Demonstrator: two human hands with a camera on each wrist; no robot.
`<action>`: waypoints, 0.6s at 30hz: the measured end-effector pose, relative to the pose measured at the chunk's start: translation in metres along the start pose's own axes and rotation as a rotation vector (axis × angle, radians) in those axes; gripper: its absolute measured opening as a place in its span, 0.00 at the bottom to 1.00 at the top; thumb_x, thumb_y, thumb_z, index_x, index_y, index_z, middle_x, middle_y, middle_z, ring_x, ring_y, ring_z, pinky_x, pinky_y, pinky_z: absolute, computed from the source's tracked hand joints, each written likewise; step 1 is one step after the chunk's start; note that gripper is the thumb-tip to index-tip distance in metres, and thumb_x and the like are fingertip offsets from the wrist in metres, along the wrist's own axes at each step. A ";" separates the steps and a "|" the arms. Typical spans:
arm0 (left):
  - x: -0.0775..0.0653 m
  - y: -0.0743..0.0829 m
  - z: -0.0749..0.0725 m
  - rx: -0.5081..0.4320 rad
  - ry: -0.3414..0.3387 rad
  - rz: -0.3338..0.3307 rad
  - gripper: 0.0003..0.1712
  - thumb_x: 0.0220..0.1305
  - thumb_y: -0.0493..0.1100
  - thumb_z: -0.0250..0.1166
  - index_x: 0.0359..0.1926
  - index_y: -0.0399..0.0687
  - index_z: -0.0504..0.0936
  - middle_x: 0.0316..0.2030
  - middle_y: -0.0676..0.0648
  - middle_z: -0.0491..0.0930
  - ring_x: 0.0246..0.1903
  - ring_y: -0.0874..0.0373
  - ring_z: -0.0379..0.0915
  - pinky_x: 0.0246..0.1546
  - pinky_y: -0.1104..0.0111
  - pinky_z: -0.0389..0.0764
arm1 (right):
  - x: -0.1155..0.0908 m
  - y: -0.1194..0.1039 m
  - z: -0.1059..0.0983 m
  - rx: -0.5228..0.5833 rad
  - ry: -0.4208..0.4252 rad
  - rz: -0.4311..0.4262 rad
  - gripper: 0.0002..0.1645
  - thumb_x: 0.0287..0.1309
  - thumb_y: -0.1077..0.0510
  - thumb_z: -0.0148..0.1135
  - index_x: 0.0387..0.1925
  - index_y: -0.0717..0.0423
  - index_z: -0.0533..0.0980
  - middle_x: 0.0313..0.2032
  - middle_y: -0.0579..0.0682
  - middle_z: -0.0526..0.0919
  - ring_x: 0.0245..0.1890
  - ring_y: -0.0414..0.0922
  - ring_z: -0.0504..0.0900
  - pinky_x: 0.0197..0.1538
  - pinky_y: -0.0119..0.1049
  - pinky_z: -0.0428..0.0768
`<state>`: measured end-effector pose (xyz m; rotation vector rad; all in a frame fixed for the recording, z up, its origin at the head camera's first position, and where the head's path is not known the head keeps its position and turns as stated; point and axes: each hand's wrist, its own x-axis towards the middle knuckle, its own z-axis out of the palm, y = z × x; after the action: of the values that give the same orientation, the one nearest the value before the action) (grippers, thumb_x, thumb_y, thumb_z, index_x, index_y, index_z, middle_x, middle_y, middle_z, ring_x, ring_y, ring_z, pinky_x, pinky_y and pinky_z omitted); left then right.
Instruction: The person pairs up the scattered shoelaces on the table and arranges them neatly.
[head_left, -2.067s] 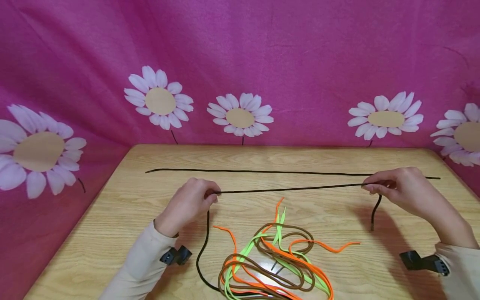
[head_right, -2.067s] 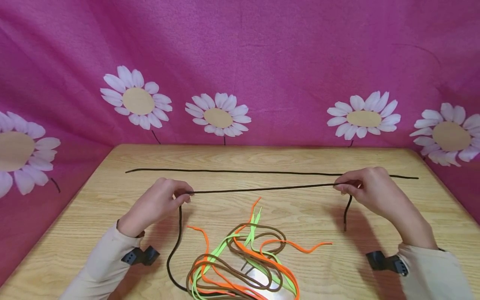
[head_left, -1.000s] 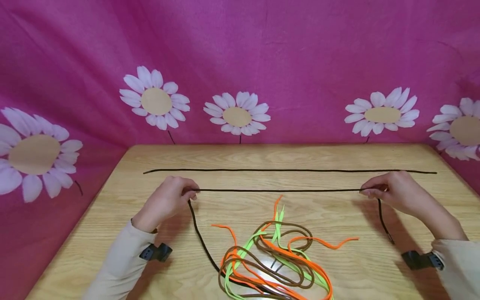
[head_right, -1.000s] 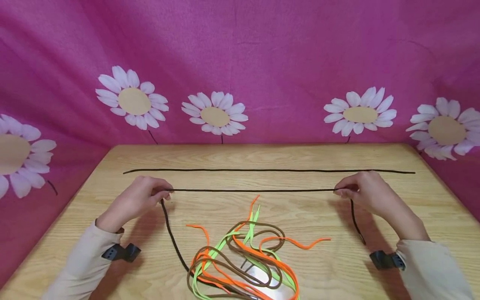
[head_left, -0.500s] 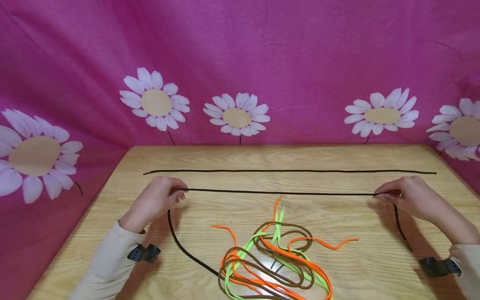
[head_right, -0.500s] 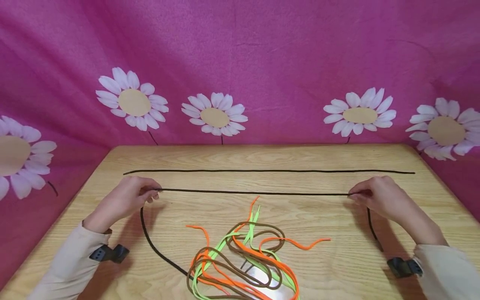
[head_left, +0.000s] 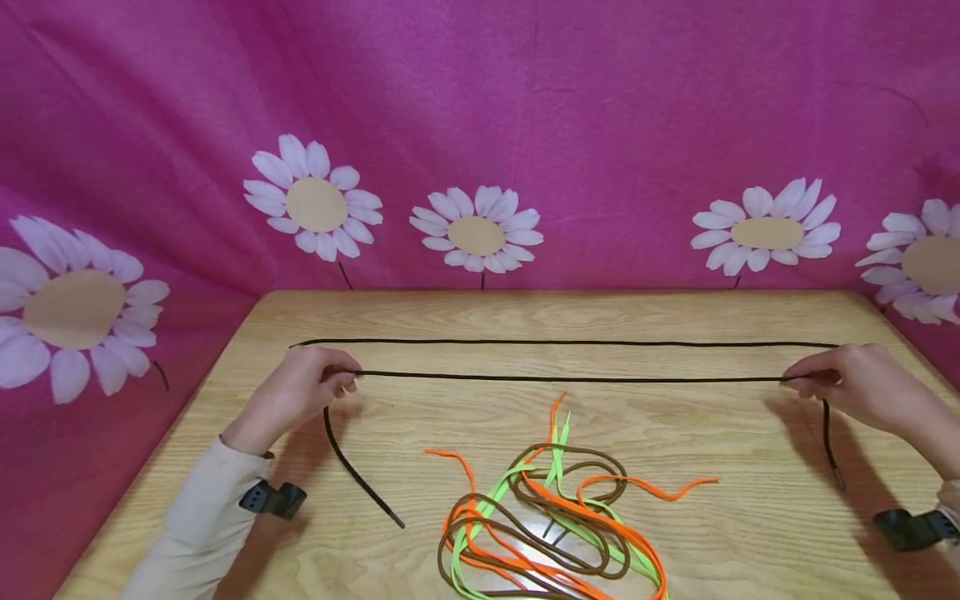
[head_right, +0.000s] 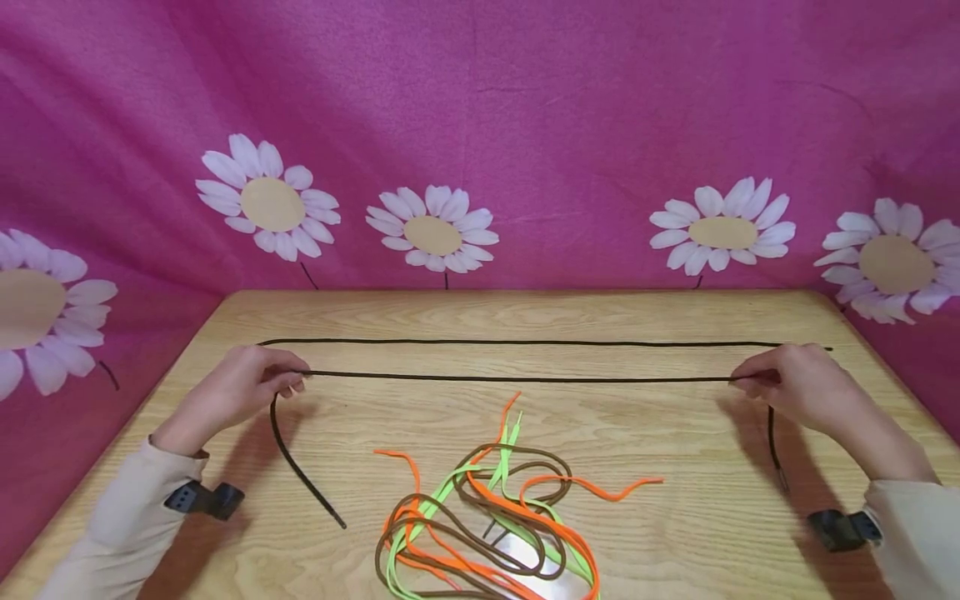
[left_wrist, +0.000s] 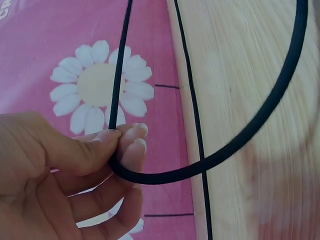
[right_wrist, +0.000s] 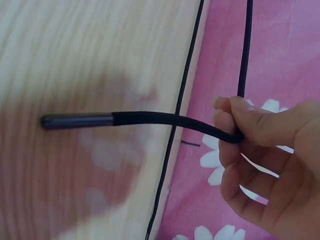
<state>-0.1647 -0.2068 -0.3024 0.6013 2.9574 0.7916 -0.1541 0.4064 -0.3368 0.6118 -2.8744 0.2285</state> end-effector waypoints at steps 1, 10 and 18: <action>0.000 -0.002 -0.001 0.000 0.002 0.003 0.08 0.62 0.25 0.60 0.41 0.29 0.83 0.27 0.45 0.82 0.26 0.57 0.78 0.28 0.66 0.78 | 0.000 0.003 -0.001 -0.003 -0.008 0.004 0.08 0.41 0.72 0.71 0.27 0.61 0.84 0.23 0.46 0.83 0.21 0.26 0.73 0.23 0.30 0.72; 0.003 -0.023 -0.009 0.007 -0.014 -0.043 0.10 0.64 0.26 0.58 0.45 0.28 0.82 0.29 0.42 0.83 0.28 0.54 0.78 0.28 0.66 0.77 | -0.009 0.025 -0.005 -0.023 -0.109 0.127 0.06 0.45 0.72 0.67 0.30 0.65 0.84 0.23 0.48 0.83 0.22 0.31 0.73 0.25 0.33 0.70; 0.008 -0.043 -0.015 0.001 -0.020 -0.092 0.12 0.65 0.27 0.56 0.47 0.28 0.81 0.32 0.39 0.83 0.30 0.51 0.78 0.30 0.64 0.77 | -0.016 0.048 -0.002 -0.073 -0.049 0.175 0.05 0.43 0.70 0.70 0.27 0.68 0.82 0.19 0.51 0.82 0.19 0.40 0.75 0.22 0.35 0.69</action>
<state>-0.1897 -0.2450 -0.3090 0.4665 2.9435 0.7712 -0.1596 0.4558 -0.3436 0.3576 -2.9703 0.1342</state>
